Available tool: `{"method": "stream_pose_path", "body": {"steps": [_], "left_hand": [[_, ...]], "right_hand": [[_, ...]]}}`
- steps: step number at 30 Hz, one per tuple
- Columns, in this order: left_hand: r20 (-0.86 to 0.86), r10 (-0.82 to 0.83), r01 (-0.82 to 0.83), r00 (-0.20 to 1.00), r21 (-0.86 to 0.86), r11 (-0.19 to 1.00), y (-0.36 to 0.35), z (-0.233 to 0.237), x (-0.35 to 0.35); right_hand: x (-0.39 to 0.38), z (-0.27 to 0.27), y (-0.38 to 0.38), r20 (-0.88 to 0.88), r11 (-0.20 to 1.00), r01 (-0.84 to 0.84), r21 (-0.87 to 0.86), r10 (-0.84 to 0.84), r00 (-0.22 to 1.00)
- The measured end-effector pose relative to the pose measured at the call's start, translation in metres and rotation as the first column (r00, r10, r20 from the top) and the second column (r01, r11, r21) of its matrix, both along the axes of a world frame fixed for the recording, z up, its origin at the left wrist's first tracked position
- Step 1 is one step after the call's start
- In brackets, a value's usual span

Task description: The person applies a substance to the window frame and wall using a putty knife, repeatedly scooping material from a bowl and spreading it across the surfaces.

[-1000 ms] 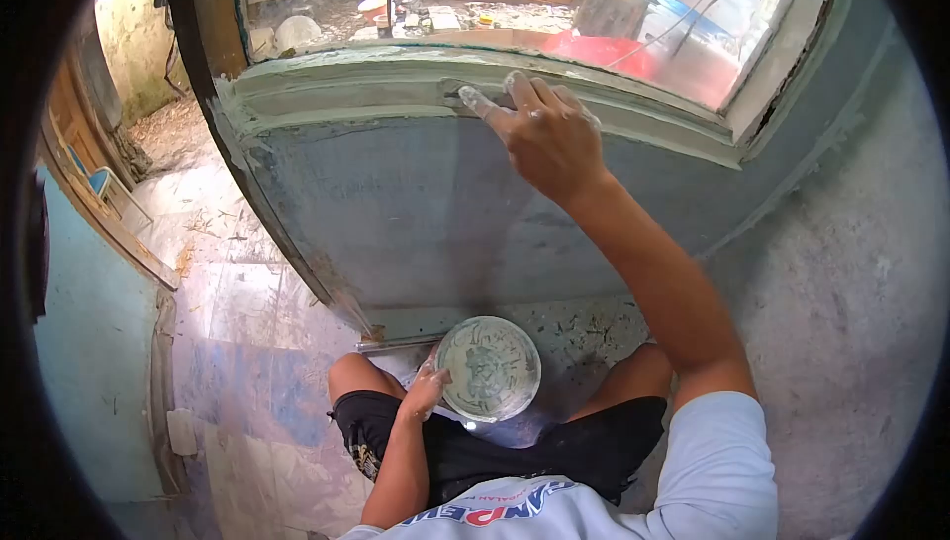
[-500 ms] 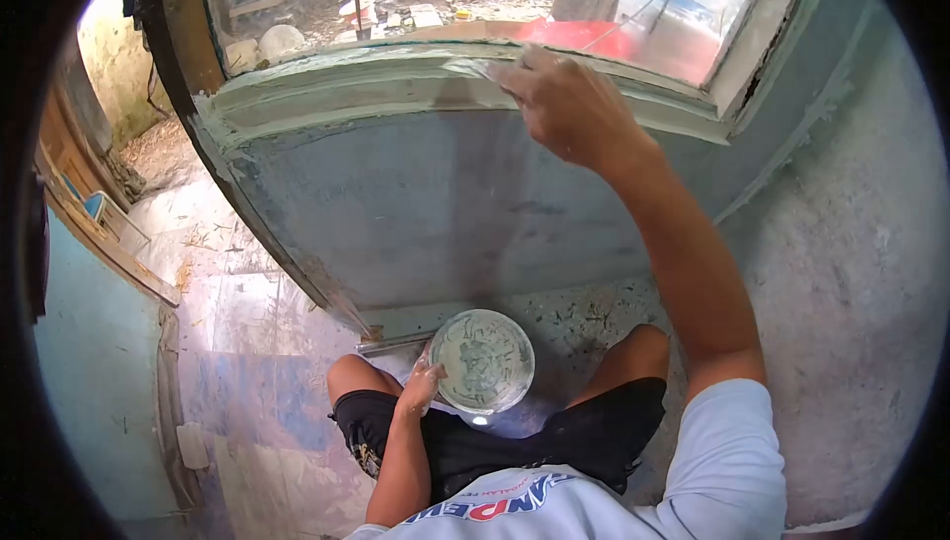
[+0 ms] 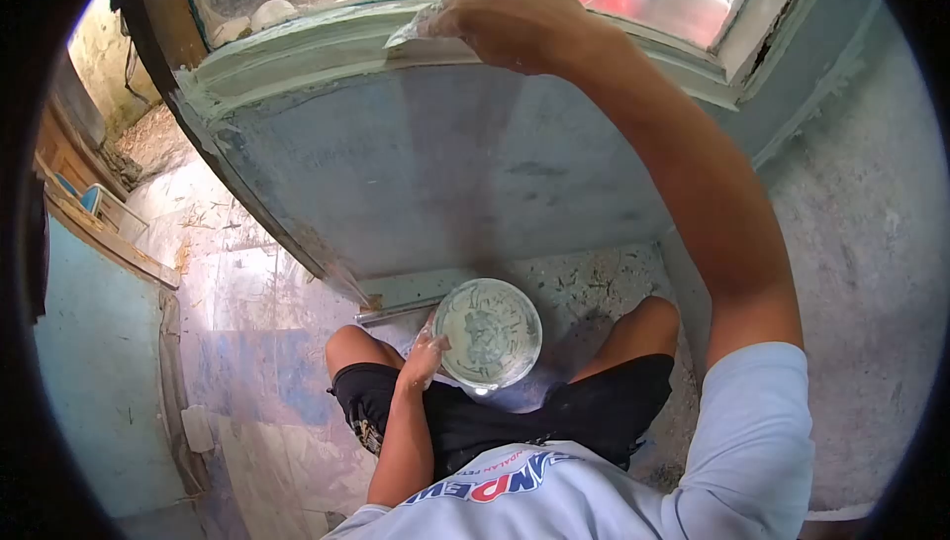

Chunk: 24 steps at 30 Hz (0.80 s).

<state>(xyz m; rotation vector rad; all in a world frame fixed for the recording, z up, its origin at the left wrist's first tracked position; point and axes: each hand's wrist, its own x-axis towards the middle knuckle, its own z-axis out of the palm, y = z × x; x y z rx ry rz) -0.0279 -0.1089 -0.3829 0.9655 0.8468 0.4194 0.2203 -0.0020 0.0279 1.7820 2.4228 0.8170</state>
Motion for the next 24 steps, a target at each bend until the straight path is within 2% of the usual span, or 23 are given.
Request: {"method": "stream_pose_path", "body": {"steps": [1,2,3,5,7,9,12,14,18,20,21,23,24], "left_hand": [[0.006,-0.011,0.011,1.0,0.012,1.0,0.001,0.002,-0.001],[0.015,-0.022,0.021,1.0,0.025,0.999,0.002,0.004,0.0],[0.018,-0.02,0.019,1.0,0.028,0.999,0.002,0.008,-0.001],[0.007,-0.017,0.017,1.0,0.004,1.0,0.001,0.005,-0.002],[0.0,-0.016,0.016,1.0,-0.017,1.0,0.002,-0.002,-0.001],[0.014,-0.037,0.037,0.999,0.03,0.999,0.004,-0.01,0.0],[0.022,-0.037,0.036,0.999,0.061,0.997,0.005,-0.02,0.001],[0.027,-0.034,0.032,0.999,0.07,0.997,0.004,-0.019,0.001],[0.024,-0.034,0.033,0.999,0.05,0.998,0.004,-0.009,0.001],[0.014,-0.026,0.025,1.0,0.05,0.998,0.004,-0.006,0.0],[0.003,-0.012,0.012,1.0,0.048,0.999,0.003,-0.004,0.0],[0.018,-0.012,0.011,1.0,0.064,0.998,0.004,-0.007,0.0],[-0.018,-0.027,0.028,0.999,0.066,0.997,0.004,-0.008,-0.002]], "right_hand": [[0.002,0.0,0.0,0.012,0.999,0.039,0.001,-0.039,0.999],[0.006,0.0,-0.005,0.007,0.998,-0.034,0.055,0.034,0.999],[0.01,0.0,-0.009,0.007,0.998,-0.035,0.053,0.035,0.999],[0.018,0.0,-0.017,0.008,0.997,0.055,0.05,-0.055,0.998],[0.029,0.0,-0.022,-0.004,0.998,0.055,0.042,-0.055,0.998],[0.035,0.001,-0.028,-0.016,0.998,0.059,0.034,-0.058,0.998],[0.045,0.003,-0.038,-0.003,0.988,0.155,0.001,-0.155,0.988],[0.059,-0.001,-0.044,-0.04,0.994,0.098,0.051,-0.096,0.995],[0.078,-0.005,-0.071,-0.069,0.988,0.141,0.057,-0.137,0.988],[0.081,-0.007,-0.093,-0.217,0.97,0.223,0.099,-0.197,0.956],[0.098,-0.02,-0.097,-0.231,0.971,0.075,0.227,-0.022,0.973],[0.104,-0.033,-0.11,-0.323,0.965,0.161,0.205,-0.089,0.942],[0.107,-0.037,-0.112,-0.309,0.961,0.079,0.265,0.007,0.951]]}}
